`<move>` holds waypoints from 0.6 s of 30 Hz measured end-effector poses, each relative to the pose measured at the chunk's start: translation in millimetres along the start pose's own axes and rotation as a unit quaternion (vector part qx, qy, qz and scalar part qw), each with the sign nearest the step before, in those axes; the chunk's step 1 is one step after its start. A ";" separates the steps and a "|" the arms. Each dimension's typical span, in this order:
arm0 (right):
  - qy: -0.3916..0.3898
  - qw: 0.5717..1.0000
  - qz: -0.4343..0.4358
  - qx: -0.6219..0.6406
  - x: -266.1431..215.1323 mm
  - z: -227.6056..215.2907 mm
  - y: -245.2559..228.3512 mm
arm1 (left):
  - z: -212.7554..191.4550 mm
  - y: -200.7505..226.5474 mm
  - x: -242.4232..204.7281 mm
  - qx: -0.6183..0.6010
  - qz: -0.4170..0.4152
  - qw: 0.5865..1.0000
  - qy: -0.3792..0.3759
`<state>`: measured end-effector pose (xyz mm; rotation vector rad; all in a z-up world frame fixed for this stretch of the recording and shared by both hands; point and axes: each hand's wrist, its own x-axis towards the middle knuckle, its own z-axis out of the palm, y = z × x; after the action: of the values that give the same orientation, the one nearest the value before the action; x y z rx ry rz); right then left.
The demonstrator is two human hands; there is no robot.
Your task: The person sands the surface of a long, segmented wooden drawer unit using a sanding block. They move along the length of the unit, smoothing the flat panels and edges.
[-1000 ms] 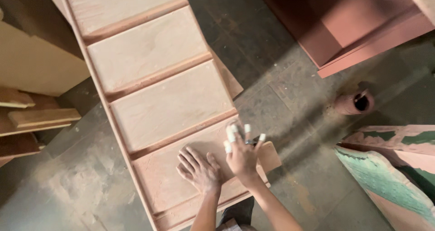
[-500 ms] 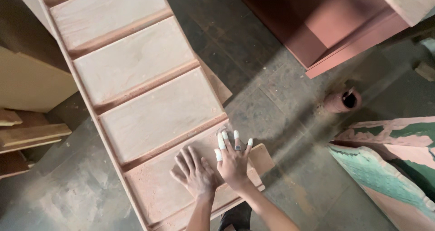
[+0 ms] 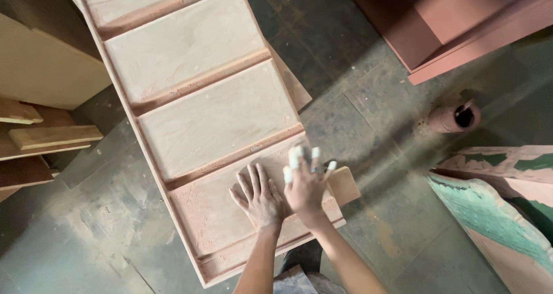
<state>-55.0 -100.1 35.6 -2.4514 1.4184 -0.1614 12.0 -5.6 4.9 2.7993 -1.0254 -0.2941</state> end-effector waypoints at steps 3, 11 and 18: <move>-0.026 0.999 -0.031 -0.002 -2.5 -3.4 8.8 | 0.8 2.7 1.8 0.005 -0.002 1.000 -0.005; 0.062 0.997 -0.046 -0.006 -5.5 0.6 12.5 | 2.6 -0.3 0.7 0.014 0.000 1.000 -0.011; 0.038 0.999 -0.030 0.020 -5.2 -1.1 -5.6 | 5.7 -1.2 0.9 0.016 0.001 1.000 -0.012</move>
<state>-53.2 -93.1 38.7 -2.4812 1.3590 -0.2971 12.1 -5.7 -1.0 2.8305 -1.0468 -0.3135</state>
